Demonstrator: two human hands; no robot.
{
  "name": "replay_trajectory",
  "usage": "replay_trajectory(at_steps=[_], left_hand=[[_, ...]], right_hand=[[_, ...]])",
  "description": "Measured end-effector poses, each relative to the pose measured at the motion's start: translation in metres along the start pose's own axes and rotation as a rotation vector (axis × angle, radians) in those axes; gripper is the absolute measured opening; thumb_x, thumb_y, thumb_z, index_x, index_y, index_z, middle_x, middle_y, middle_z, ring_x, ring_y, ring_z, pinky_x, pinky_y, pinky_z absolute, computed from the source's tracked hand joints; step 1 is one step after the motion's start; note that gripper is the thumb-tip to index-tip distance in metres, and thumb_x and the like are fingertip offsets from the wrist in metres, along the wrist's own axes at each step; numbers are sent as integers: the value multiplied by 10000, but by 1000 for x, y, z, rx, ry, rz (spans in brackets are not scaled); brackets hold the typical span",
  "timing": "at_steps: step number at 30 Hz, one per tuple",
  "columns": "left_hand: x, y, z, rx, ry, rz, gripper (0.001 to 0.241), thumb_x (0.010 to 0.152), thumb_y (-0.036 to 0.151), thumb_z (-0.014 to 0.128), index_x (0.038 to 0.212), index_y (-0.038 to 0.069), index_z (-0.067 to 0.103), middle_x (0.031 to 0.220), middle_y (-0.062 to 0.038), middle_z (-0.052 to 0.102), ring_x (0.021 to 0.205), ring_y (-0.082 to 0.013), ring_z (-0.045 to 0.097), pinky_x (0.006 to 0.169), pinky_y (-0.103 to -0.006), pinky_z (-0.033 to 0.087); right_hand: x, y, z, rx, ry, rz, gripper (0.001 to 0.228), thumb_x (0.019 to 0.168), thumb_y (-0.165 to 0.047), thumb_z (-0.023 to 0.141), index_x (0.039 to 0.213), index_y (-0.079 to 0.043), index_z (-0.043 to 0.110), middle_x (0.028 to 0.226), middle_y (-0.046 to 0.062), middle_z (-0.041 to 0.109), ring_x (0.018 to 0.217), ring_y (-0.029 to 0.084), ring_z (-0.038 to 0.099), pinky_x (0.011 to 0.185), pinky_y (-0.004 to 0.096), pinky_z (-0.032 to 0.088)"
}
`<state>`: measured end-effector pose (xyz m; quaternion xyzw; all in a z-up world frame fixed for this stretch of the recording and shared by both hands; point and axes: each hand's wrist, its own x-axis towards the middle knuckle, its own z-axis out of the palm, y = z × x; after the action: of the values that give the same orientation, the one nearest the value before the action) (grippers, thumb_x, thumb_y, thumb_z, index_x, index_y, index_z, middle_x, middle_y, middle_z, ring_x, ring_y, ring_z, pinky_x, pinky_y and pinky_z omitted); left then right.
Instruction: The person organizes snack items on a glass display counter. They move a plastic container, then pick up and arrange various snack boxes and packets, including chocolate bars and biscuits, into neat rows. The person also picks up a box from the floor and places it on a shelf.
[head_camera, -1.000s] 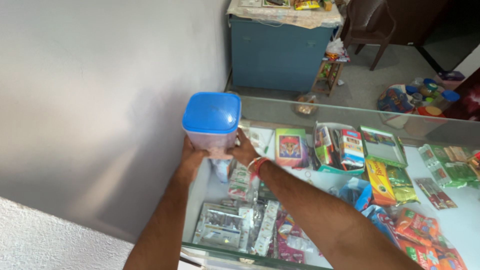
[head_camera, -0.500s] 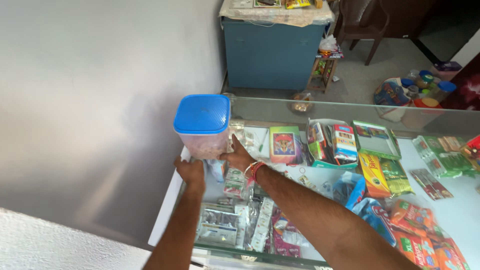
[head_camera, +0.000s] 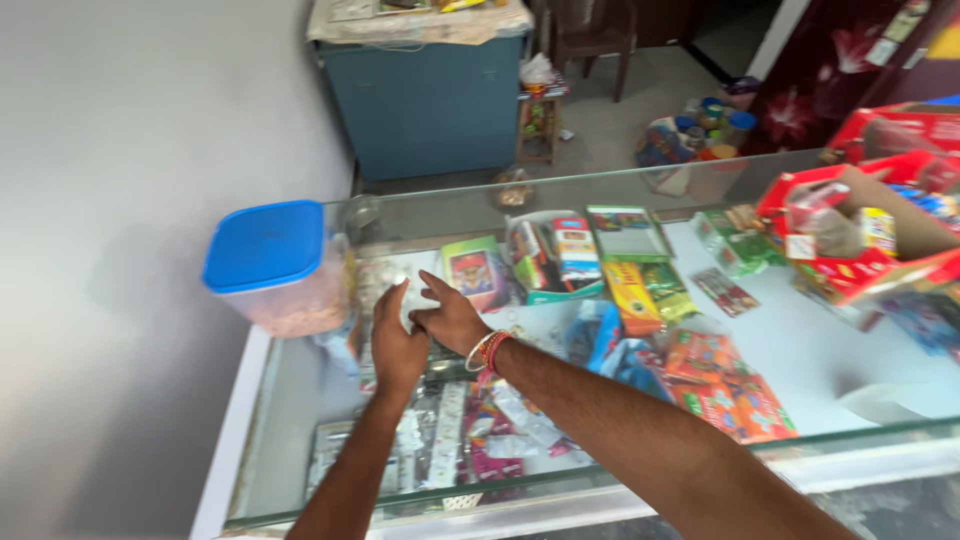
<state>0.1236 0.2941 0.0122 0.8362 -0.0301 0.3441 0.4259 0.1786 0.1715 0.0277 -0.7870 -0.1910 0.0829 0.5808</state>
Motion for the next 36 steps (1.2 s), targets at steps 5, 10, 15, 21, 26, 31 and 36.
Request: replay_trajectory(at_steps=[5,10,15,21,26,31,36], left_hand=[[19,32,34,-42,-118,54,768,710,-143,544,1432,112,601,1445,-231,575,1379,-398,525,1135,-439,434],[15,90,100,-148,-173,7,664,750,-113,584,1371,115,636,1390,-181,630,1306,-357,593,1068,-402,482],[-3,145,173,-240,-218,113,593,784,-111,581,1339,86,656,1356,-188,662,1293,-346,617,1089,-387,483],[-26,206,260,-272,-283,105,594,760,-108,581,1319,69,674,1340,-208,661,1286,-355,609,1101,-390,466],[-36,239,298,-309,-369,-3,574,784,-74,568,1329,79,663,1329,-191,678,1263,-335,641,1077,-372,493],[-39,250,313,-342,-445,57,589,762,-66,574,1331,63,655,1304,-202,683,1249,-348,640,1080,-391,485],[-32,277,344,-450,-517,29,550,791,-39,576,1324,62,661,1315,-180,696,1242,-316,653,1058,-388,488]], right_hand=[[-16,5,-66,-7,56,-245,770,874,-151,723,1559,-35,391,1482,259,553,1267,324,639,979,394,580],[-50,17,-142,-131,146,-209,751,848,-162,735,1526,-48,430,1383,218,627,1217,342,663,1003,395,557],[-96,40,-235,-250,238,-217,670,859,-168,730,1482,-63,508,1319,238,685,1210,338,679,965,395,563],[-147,62,-320,-242,310,-77,679,852,-162,732,1480,-92,484,1273,240,685,1101,335,731,899,378,598],[-167,72,-365,-236,318,-58,642,865,-127,696,1476,-83,506,1281,239,684,1098,331,733,894,381,603],[-183,83,-377,-238,409,-82,578,887,-100,668,1450,-54,542,1288,220,714,1088,288,762,920,363,597],[-194,82,-402,-240,566,20,558,867,-92,691,1409,-49,563,1251,179,698,1058,248,750,899,342,597]])
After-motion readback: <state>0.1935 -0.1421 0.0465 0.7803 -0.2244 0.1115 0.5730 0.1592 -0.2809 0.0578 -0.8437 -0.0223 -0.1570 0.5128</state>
